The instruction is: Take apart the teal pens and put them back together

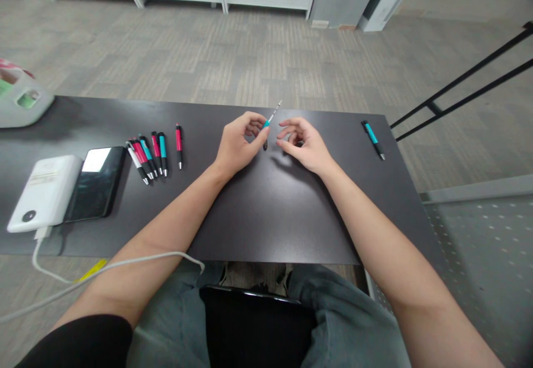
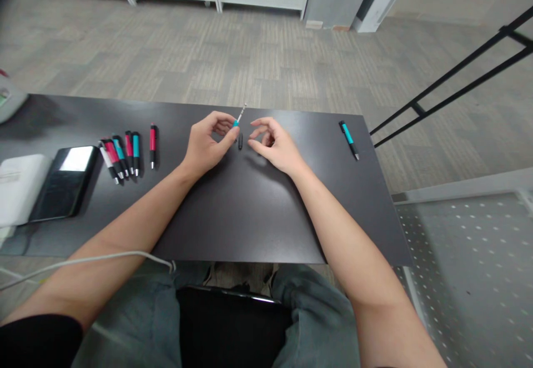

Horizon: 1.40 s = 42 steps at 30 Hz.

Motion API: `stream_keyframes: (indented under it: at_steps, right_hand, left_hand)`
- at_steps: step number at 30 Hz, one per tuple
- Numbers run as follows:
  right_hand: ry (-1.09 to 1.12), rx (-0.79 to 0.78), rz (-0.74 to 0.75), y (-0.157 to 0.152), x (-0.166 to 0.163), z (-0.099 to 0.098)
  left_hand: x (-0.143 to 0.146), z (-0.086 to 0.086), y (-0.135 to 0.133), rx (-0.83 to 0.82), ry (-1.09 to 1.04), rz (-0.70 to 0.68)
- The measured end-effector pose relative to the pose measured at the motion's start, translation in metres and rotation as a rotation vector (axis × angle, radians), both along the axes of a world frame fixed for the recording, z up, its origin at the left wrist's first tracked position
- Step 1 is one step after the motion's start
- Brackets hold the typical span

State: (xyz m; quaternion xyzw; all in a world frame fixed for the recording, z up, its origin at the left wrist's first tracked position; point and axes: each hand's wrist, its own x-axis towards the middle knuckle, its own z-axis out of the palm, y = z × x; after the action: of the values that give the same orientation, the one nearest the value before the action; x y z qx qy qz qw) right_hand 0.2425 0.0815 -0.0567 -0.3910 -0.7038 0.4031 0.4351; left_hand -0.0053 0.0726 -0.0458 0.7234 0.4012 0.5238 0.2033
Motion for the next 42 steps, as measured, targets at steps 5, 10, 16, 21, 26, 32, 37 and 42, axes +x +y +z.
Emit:
stream_keyframes:
  at_steps: [5, 10, 16, 21, 26, 32, 37, 42]
  right_hand:
    - [-0.402, 0.173, -0.049, -0.012, -0.005, 0.002]
    - [-0.716, 0.21, -0.117, -0.025, -0.024, 0.013]
    - [-0.707, 0.213, -0.12, -0.023, -0.03, 0.017]
    - [-0.466, 0.103, -0.075, -0.014, -0.024, 0.007]
    - [-0.21, 0.048, -0.066, -0.005, -0.014, 0.005]
    - [-0.007, 0.038, -0.264, 0.012, 0.015, 0.012]
    - [0.115, 0.068, -0.315, 0.022, 0.033, 0.016]
    - [0.159, 0.032, -0.268, 0.023, 0.038, 0.023]
  left_hand:
    - [-0.002, -0.007, 0.01, 0.002, -0.106, 0.123]
    - [-0.002, -0.011, 0.013, -0.017, -0.108, 0.123]
    - [-0.003, -0.011, 0.014, -0.01, -0.086, 0.141]
    - [-0.005, -0.013, 0.016, -0.013, -0.081, 0.147]
    - [-0.006, -0.009, 0.013, -0.06, -0.049, 0.15]
    - [-0.005, -0.005, 0.008, -0.057, 0.072, 0.08]
    - [-0.004, -0.007, 0.008, 0.006, 0.113, 0.047]
    - [-0.005, -0.006, 0.006, -0.003, 0.168, 0.013]
